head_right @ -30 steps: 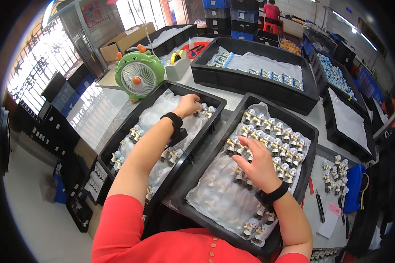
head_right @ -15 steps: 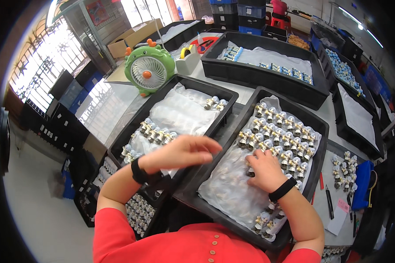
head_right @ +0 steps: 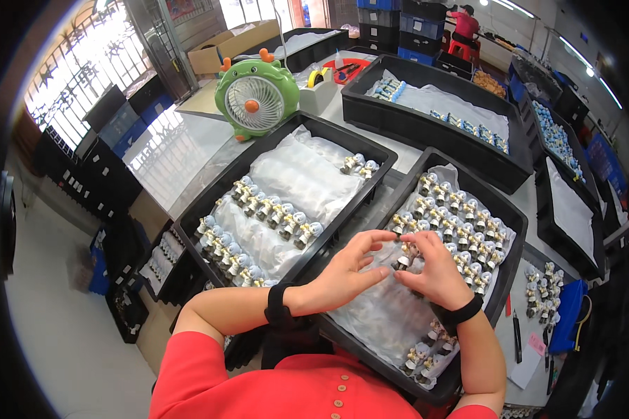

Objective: The person assembles small, white, snowman-like figurines by hand. They pick up individual components from trays, attach them together, and place the finished figures into a black tray lined with white paper.

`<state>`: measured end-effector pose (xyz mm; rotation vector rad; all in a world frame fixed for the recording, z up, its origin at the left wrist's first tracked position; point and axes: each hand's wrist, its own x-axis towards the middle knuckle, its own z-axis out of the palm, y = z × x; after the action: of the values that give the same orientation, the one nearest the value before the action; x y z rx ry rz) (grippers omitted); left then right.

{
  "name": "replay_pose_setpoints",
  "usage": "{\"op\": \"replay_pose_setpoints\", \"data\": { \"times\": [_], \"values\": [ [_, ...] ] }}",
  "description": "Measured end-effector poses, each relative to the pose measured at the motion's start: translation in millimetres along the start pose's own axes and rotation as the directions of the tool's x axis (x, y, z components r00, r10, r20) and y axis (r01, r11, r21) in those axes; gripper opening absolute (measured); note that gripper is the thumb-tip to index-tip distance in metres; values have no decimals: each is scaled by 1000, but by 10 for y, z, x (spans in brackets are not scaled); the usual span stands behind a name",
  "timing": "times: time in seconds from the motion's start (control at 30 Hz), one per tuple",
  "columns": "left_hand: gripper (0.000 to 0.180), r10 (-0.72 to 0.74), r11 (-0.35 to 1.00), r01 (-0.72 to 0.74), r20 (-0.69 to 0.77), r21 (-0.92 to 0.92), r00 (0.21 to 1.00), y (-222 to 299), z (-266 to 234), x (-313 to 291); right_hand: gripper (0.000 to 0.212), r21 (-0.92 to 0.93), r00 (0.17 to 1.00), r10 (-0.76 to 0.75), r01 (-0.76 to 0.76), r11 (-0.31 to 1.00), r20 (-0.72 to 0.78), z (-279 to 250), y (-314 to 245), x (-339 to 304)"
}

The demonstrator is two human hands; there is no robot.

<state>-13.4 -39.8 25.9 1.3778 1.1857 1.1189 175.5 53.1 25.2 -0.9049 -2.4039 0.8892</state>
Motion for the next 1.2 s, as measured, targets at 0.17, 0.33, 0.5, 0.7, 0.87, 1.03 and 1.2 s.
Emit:
{"op": "replay_pose_setpoints", "data": {
  "times": [0.17, 0.33, 0.5, 0.7, 0.87, 1.03, 1.2],
  "values": [
    [66, -215, 856, 195, 13, -479, 977, -122, 6, 31, 67, 69, 989, -94, 102, 992, -114, 18, -156, 29],
    [65, -233, 691, 289, 175, -662, 957, -85, -68, 54, 77, 185, 977, -170, 191, 964, -126, 118, -183, 3],
    [60, -208, 752, 281, 190, -596, 959, -165, -85, 72, 82, 167, 974, -209, 221, 961, -90, 141, -205, 12],
    [55, -190, 735, 263, 182, -625, 965, -161, -67, 75, 89, 205, 972, -206, 226, 952, -116, 185, -189, 6],
    [52, -180, 737, 265, 197, -621, 964, -112, -86, 71, 90, 184, 973, -204, 221, 958, -106, 185, -184, 3],
    [51, -183, 723, 266, 195, -637, 964, -136, -88, 71, 90, 135, 973, -209, 220, 966, -95, 152, -247, 5],
    [51, -177, 696, 276, 214, -662, 961, -173, -91, 80, 91, 127, 975, -196, 209, 970, -107, 153, -252, -6]
  ]
}}
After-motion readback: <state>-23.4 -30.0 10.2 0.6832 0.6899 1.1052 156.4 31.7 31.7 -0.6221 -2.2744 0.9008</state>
